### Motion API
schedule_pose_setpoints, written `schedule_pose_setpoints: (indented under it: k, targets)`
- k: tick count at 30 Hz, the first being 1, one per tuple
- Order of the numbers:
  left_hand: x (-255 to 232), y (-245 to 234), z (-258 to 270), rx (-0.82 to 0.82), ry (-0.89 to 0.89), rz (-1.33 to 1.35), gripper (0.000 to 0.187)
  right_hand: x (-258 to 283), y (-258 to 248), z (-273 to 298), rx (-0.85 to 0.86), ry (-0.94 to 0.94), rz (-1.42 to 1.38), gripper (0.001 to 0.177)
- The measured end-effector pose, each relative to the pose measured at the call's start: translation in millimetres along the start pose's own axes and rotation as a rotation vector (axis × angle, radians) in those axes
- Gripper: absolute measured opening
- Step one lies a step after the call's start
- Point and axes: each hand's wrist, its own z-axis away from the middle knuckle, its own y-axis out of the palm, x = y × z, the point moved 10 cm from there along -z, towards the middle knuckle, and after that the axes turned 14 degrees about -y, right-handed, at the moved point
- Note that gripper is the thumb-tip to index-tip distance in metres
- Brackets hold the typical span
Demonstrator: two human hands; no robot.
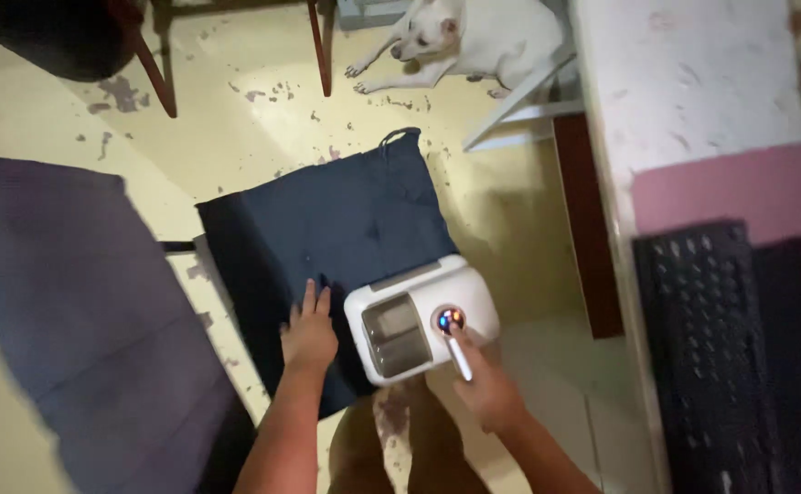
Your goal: Use a handheld vacuum to clean a chair cushion and then attach it to a chair frame.
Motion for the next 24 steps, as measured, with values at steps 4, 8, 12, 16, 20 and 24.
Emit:
schedule_pose_setpoints:
  k: [4, 8, 12, 16, 20, 24]
  targets:
    - [9, 36, -13, 0.141, -0.042, -0.059, 0.064, -37, 16, -22, 0.073, 0.056, 0.016, 0.087]
    - [45, 55, 9, 0.299, -0.307, 0.18, 0.076, -44, 21, -32, -0.025, -0.247, 0.158, 0.099]
    - [71, 76, 27, 0.299, -0.434, 0.093, 0.076, -64, 33, -26, 0.091, -0.079, 0.012, 0.116]
    - [49, 59, -1, -0.123, -0.371, 0.001, 0.064, -97, 68, -31, 0.191, 0.1, 0.122, 0.102]
    - [14, 24, -30, 0.069, -0.322, 0.186, 0.087, -65, 61, -46, 0.032, -0.125, 0.228, 0.101]
    - [20, 46, -45, 0.297, -0.394, 0.057, 0.097, -30, 45, -77, -0.14, -0.227, 0.316, 0.096]
